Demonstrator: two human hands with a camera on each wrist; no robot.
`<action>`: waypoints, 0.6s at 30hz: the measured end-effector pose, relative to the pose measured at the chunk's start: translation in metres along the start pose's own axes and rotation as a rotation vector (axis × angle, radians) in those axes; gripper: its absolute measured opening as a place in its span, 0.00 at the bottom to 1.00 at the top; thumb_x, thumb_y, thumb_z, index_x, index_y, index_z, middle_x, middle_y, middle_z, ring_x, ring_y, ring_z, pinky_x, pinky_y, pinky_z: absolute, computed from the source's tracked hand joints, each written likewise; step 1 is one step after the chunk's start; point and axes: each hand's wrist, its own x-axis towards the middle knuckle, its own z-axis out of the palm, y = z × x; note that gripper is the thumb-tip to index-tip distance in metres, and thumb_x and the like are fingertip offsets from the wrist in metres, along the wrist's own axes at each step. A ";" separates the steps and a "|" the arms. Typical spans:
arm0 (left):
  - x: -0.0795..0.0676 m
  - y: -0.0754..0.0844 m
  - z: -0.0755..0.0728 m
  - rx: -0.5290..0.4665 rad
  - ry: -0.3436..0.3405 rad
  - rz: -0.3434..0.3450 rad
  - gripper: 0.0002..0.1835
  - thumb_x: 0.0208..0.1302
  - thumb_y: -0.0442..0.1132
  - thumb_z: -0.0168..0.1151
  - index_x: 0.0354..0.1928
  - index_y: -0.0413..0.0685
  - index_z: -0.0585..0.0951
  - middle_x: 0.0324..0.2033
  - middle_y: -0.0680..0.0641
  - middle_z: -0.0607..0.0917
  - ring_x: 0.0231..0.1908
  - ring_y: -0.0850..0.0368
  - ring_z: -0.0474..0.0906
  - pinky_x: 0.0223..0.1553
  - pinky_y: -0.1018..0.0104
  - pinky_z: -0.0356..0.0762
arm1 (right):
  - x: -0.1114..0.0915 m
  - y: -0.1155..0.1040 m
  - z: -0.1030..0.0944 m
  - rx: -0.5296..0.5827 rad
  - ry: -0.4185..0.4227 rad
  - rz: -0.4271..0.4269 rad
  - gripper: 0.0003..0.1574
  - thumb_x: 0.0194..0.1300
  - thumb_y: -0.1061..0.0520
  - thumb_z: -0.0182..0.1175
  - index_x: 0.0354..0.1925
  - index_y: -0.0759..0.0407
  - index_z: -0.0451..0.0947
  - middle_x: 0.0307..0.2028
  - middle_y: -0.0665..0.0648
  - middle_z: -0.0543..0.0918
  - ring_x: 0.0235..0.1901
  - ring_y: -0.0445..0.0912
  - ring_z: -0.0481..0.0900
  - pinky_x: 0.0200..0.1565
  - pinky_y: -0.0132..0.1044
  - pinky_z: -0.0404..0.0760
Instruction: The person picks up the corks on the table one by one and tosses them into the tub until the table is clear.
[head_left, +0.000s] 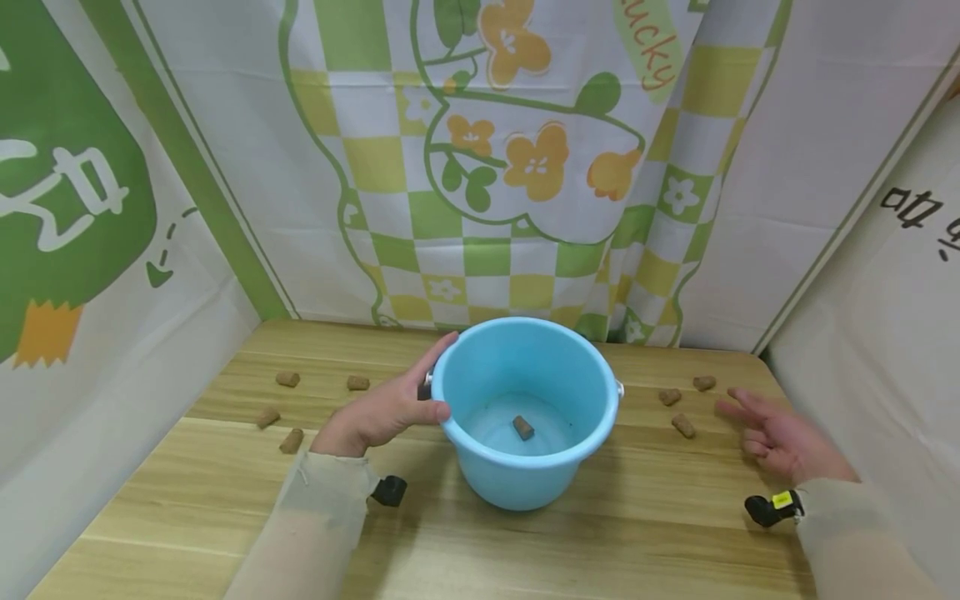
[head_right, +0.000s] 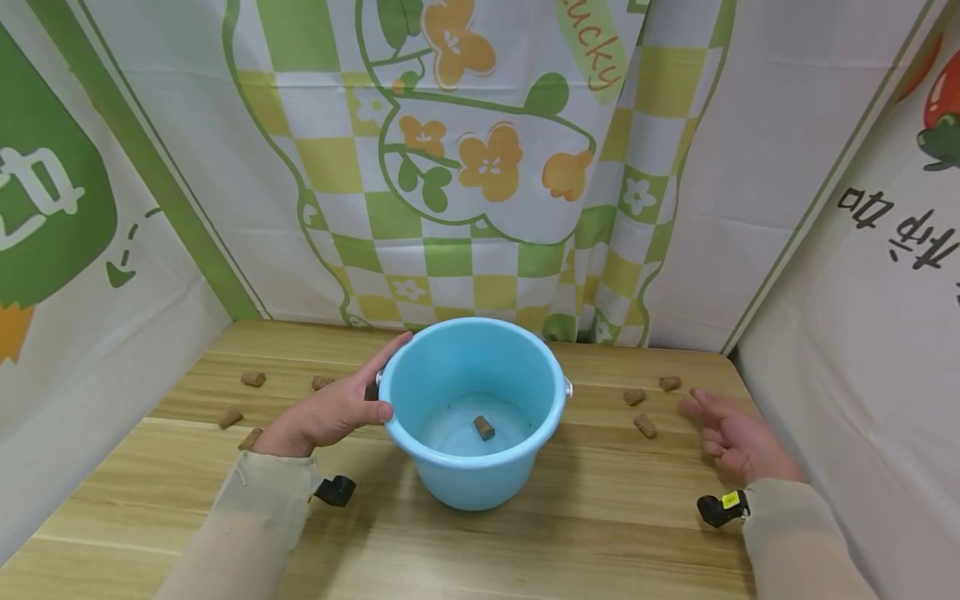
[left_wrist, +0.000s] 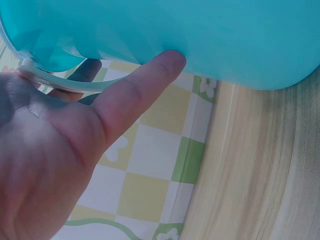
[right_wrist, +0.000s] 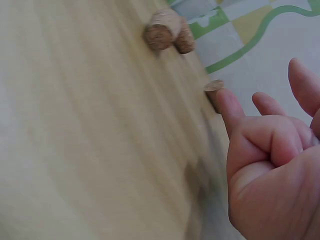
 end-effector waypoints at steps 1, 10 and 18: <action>0.000 0.000 0.000 -0.001 0.000 -0.001 0.60 0.54 0.59 0.75 0.79 0.73 0.43 0.73 0.44 0.56 0.65 0.37 0.64 0.57 0.48 0.71 | 0.001 0.002 -0.001 0.001 0.013 0.008 0.07 0.76 0.51 0.56 0.46 0.47 0.81 0.46 0.55 0.86 0.16 0.35 0.59 0.18 0.27 0.60; 0.000 0.001 0.001 -0.010 -0.001 -0.004 0.61 0.53 0.59 0.75 0.79 0.72 0.42 0.74 0.44 0.55 0.66 0.36 0.63 0.57 0.48 0.70 | 0.007 0.018 0.001 -0.046 0.008 -0.016 0.09 0.77 0.53 0.54 0.46 0.48 0.82 0.46 0.53 0.86 0.17 0.34 0.60 0.17 0.26 0.61; 0.000 -0.001 0.000 -0.009 -0.004 -0.003 0.60 0.54 0.59 0.75 0.78 0.76 0.43 0.73 0.43 0.56 0.66 0.36 0.63 0.57 0.48 0.70 | 0.009 0.023 0.008 -0.089 0.016 -0.026 0.08 0.76 0.56 0.56 0.52 0.50 0.74 0.47 0.51 0.85 0.16 0.34 0.59 0.17 0.26 0.61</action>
